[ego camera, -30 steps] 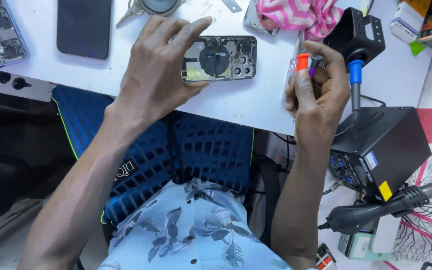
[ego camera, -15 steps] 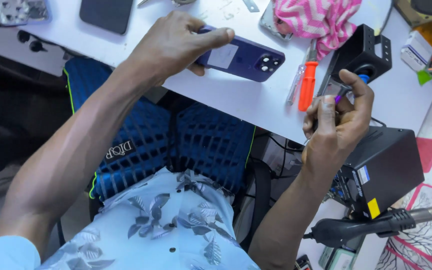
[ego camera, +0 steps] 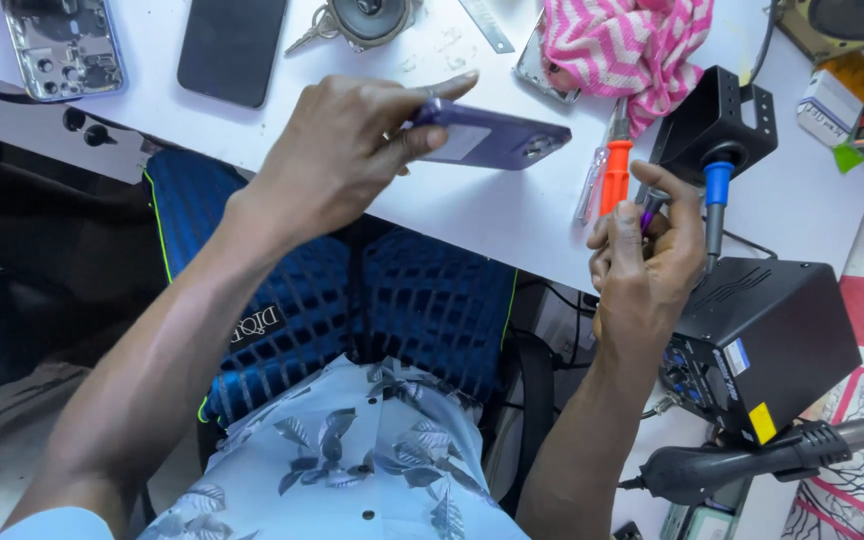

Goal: Disassembling a smartphone to remove internal components like the speaker and motherboard using a precision screwdriver.

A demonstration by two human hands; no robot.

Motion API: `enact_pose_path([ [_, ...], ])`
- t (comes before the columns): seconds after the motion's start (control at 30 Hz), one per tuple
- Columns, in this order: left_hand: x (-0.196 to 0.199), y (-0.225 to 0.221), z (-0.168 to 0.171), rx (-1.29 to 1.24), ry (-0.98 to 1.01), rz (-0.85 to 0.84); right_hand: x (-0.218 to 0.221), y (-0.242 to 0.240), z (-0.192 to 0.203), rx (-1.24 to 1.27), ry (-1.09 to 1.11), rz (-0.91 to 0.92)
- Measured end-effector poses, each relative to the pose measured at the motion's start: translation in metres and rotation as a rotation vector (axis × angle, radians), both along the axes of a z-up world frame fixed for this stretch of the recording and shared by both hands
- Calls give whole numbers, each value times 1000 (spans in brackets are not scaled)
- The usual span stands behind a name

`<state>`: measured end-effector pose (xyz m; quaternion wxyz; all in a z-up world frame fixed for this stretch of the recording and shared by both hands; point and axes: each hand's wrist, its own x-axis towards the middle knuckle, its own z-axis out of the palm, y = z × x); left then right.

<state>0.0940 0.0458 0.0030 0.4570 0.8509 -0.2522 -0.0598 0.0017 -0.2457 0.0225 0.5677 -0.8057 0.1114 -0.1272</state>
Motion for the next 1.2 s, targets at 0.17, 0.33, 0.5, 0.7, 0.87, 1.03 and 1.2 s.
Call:
enact_pose_path([
  [0.17, -33, 10, -24, 218, -631, -68, 10, 22, -6, 156, 226, 60],
  [0.33, -50, 22, -40, 38, -640, -70, 1, 29, -36, 433, 148, 47],
  [0.5, -87, -6, -44, -420, -134, 201, -16, 43, -35, 612, 38, 64],
  [0.7, -114, -27, -22, -1256, 601, 36, -32, 50, -47, 634, -72, 88],
  [0.87, -110, -24, -19, -1198, 515, 69, -33, 43, -49, 563, -116, 126],
  [1.03, -99, -28, -21, -1187, 492, 138, -18, 47, -36, 485, -80, 121],
  [1.2, -86, -25, -38, -1081, 242, 80, -14, 47, -24, 216, -84, 43],
])
